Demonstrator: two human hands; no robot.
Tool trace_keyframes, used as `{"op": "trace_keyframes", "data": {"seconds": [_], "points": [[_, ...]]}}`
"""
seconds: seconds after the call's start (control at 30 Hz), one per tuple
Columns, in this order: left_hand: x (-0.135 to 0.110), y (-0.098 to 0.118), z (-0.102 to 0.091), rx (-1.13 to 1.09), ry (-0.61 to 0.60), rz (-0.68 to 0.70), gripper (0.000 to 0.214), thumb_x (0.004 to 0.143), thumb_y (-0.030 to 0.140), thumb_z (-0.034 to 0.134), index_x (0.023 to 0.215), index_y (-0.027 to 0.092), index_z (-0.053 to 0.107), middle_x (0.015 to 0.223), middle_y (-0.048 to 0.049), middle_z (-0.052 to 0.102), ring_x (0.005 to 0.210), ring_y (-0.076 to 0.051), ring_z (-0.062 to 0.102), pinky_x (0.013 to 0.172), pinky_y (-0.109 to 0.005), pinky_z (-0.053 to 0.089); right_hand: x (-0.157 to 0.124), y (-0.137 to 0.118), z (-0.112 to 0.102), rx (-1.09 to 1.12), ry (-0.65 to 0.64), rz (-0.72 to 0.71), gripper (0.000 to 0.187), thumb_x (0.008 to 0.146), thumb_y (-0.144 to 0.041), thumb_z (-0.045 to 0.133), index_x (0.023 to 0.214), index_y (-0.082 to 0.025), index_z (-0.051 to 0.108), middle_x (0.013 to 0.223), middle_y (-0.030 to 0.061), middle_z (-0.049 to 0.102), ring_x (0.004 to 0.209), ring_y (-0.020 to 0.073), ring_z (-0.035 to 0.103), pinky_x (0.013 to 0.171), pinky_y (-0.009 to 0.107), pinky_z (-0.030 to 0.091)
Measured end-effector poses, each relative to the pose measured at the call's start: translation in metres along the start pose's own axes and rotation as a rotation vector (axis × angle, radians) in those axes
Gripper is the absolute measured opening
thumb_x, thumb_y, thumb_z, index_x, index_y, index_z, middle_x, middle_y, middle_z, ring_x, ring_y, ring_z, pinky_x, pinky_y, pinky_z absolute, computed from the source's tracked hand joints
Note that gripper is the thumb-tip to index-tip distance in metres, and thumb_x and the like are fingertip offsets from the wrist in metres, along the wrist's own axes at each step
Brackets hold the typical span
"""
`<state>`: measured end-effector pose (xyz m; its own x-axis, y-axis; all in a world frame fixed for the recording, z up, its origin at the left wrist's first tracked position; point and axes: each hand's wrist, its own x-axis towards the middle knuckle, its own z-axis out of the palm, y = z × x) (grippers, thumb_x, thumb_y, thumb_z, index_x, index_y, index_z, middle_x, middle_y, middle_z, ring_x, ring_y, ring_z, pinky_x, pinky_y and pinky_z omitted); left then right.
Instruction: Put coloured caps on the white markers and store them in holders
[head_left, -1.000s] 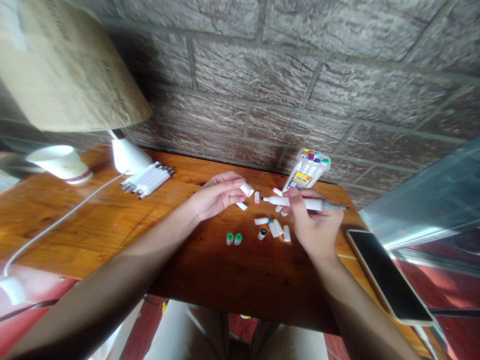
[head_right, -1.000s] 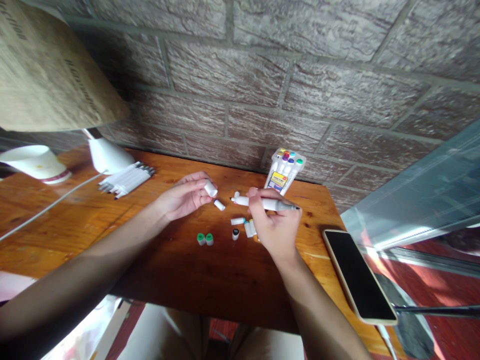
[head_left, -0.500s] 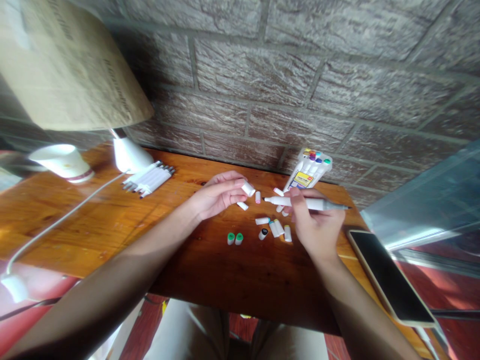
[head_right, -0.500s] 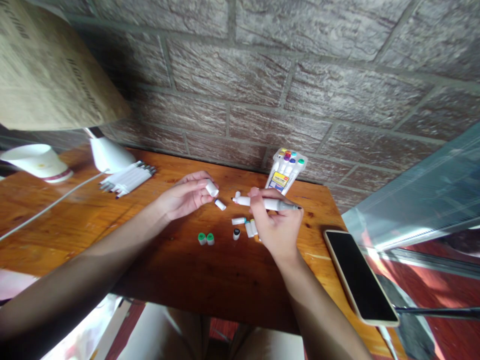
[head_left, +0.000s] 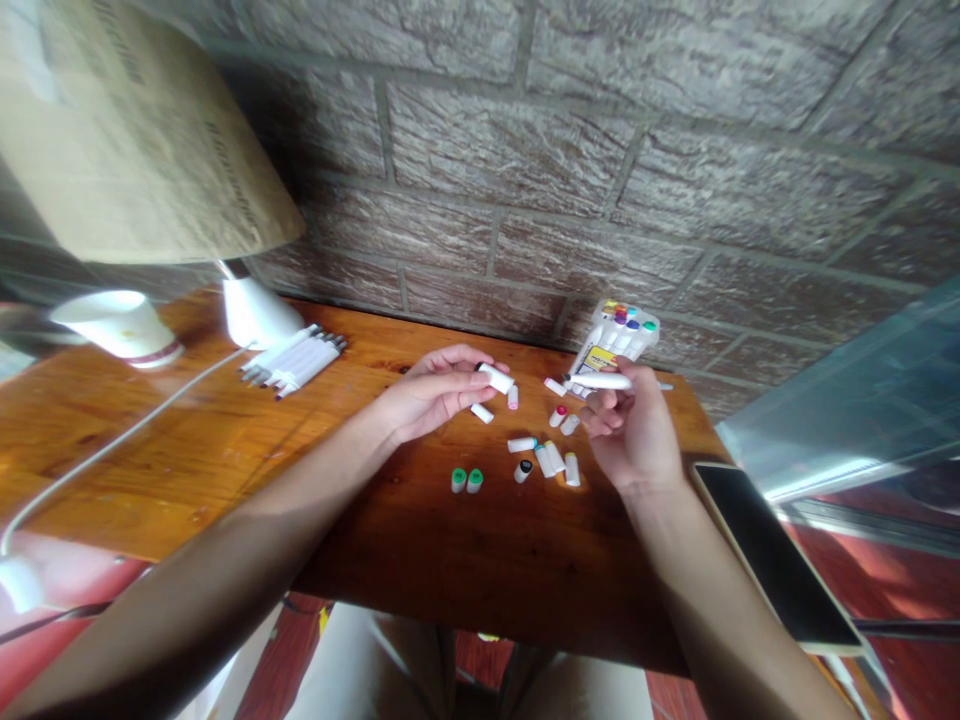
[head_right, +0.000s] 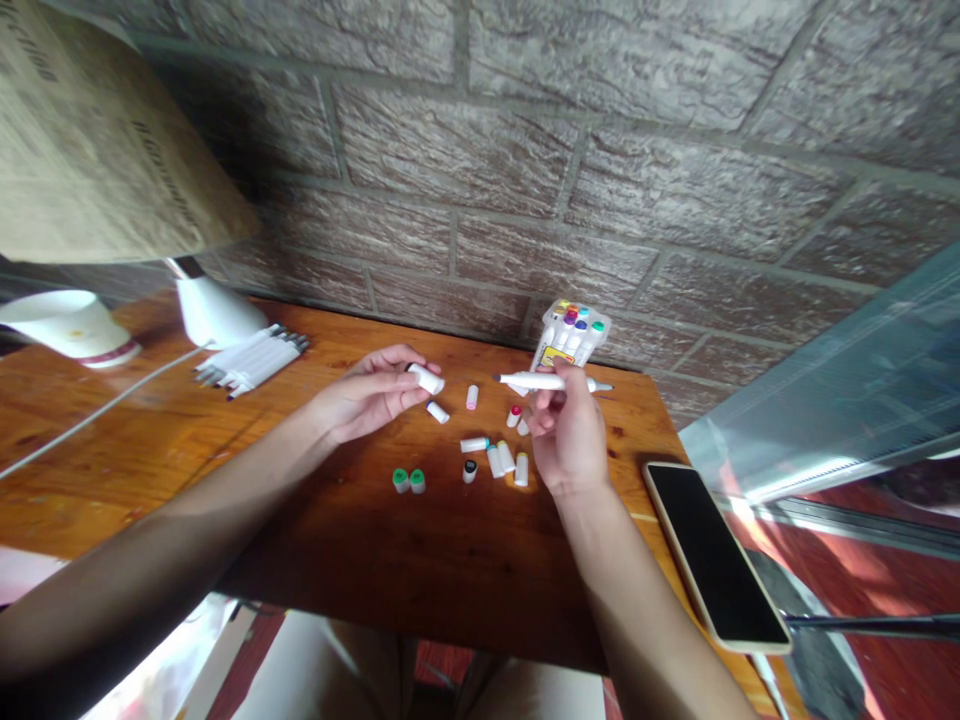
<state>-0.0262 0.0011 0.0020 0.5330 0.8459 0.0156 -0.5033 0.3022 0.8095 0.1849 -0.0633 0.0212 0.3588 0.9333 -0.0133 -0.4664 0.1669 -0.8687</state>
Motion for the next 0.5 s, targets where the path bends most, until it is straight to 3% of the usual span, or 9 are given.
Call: {"op": "trace_keyframes", "data": {"seconds": [0.23,0.37,0.5], "points": [[-0.0009,-0.0009,0.0013,-0.016,-0.026,0.028,0.026,0.063,-0.005,0.077,0.08,0.014,0.074,0.09,-0.0032,0.079,0.085,-0.015,0.076,0.078,-0.019,0.06,0.0005,0.003,-0.0019,0.121,-0.073,0.188,0.03,0.067,-0.032,0.075,0.065,-0.02,0.048,0.047,-0.0113,0.038,0.037,0.003,0.021,0.033,0.015,0.021],[-0.0005,-0.001,0.0006,-0.031,-0.044,0.035,0.027,0.063,-0.006,0.076,0.08,0.015,0.075,0.09,-0.0032,0.079,0.086,-0.015,0.077,0.078,-0.019,0.06,-0.0007,0.0022,-0.0005,0.141,-0.05,0.181,0.024,0.07,-0.031,0.072,0.067,-0.019,0.051,0.047,-0.0101,0.041,0.038,0.0034,0.022,0.035,0.014,0.023],[-0.0001,-0.0011,0.0,-0.039,-0.051,0.031,0.028,0.064,-0.007,0.076,0.08,0.015,0.074,0.091,-0.003,0.08,0.086,-0.015,0.077,0.079,-0.018,0.06,-0.0034,-0.0003,0.0003,0.103,-0.12,0.109,0.015,0.07,-0.031,0.066,0.071,-0.02,0.056,0.05,-0.0082,0.042,0.04,0.0056,0.027,0.037,0.017,0.024]]}}
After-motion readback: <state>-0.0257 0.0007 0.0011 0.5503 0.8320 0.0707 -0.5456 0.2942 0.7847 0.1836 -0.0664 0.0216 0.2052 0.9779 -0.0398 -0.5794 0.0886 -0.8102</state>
